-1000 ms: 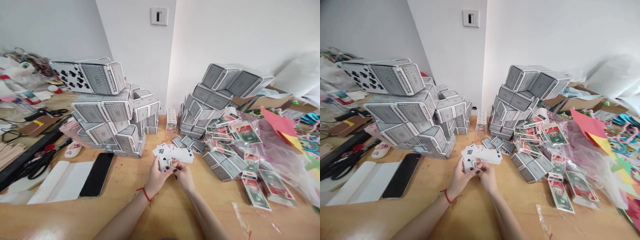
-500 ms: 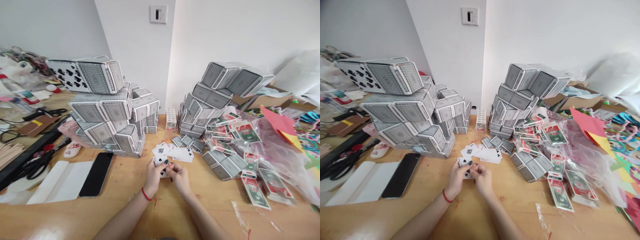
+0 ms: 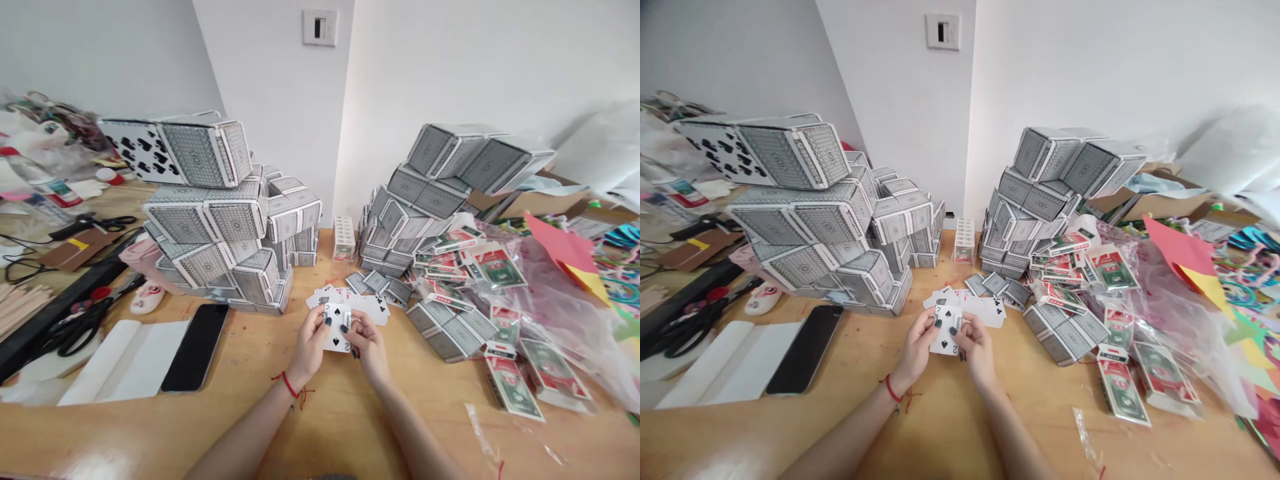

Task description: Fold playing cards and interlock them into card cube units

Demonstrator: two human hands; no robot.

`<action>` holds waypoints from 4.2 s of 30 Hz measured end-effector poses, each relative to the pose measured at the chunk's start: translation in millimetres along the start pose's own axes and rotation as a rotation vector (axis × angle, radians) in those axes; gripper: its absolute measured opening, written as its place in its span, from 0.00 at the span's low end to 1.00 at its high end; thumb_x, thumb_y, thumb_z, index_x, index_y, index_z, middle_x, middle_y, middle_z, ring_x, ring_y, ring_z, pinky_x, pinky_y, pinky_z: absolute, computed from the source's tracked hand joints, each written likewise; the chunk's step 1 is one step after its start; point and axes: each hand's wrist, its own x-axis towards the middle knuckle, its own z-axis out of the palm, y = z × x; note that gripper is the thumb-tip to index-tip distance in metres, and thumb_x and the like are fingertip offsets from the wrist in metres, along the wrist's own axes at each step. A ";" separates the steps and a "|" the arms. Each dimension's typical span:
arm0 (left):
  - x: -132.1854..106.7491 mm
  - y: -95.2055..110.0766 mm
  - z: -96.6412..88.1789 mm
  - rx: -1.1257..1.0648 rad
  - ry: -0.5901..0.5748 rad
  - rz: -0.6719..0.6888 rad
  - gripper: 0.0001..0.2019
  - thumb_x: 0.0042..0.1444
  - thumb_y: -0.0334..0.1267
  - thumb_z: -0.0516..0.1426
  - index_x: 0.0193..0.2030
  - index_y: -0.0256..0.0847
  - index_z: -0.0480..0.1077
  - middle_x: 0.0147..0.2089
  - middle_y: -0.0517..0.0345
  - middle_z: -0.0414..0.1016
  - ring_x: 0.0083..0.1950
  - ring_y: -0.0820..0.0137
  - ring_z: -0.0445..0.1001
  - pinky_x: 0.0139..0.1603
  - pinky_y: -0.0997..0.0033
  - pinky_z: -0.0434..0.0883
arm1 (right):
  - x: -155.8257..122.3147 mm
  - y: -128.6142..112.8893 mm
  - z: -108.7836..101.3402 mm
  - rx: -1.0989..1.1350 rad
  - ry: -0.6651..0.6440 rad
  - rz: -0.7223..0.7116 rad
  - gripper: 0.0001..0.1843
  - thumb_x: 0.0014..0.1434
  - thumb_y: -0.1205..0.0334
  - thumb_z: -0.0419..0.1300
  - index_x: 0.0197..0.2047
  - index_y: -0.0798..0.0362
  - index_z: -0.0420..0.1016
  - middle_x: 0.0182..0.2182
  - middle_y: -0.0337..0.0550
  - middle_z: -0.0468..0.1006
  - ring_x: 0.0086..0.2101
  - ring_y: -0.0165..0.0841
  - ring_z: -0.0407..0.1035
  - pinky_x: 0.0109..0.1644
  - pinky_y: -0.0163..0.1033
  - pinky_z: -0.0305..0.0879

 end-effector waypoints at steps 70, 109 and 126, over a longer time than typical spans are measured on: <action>3.2 16.1 -21.0 0.456 -0.194 0.171 0.09 0.52 0.34 0.48 0.31 0.38 0.69 0.28 0.58 0.70 0.26 0.75 0.63 0.26 0.77 0.60 | 10.7 -0.4 -19.0 -0.031 -0.376 0.248 0.20 0.47 0.45 0.59 0.27 0.56 0.64 0.10 0.32 0.67 0.09 0.21 0.54 0.11 0.26 0.44; 9.0 -3.1 -11.6 0.357 0.039 0.089 0.10 0.48 0.40 0.54 0.25 0.36 0.70 0.24 0.59 0.71 0.27 0.72 0.67 0.28 0.74 0.64 | -7.7 13.1 6.3 -0.197 -0.204 0.032 0.20 0.50 0.46 0.56 0.31 0.55 0.74 0.17 0.40 0.73 0.17 0.32 0.70 0.18 0.34 0.64; 13.2 -1.2 -13.5 0.053 0.023 -0.043 0.12 0.45 0.43 0.58 0.29 0.36 0.66 0.26 0.58 0.71 0.27 0.71 0.71 0.30 0.70 0.70 | 9.3 5.0 -9.1 -0.124 -0.092 0.041 0.21 0.47 0.42 0.57 0.28 0.53 0.61 0.21 0.41 0.74 0.19 0.31 0.69 0.20 0.33 0.62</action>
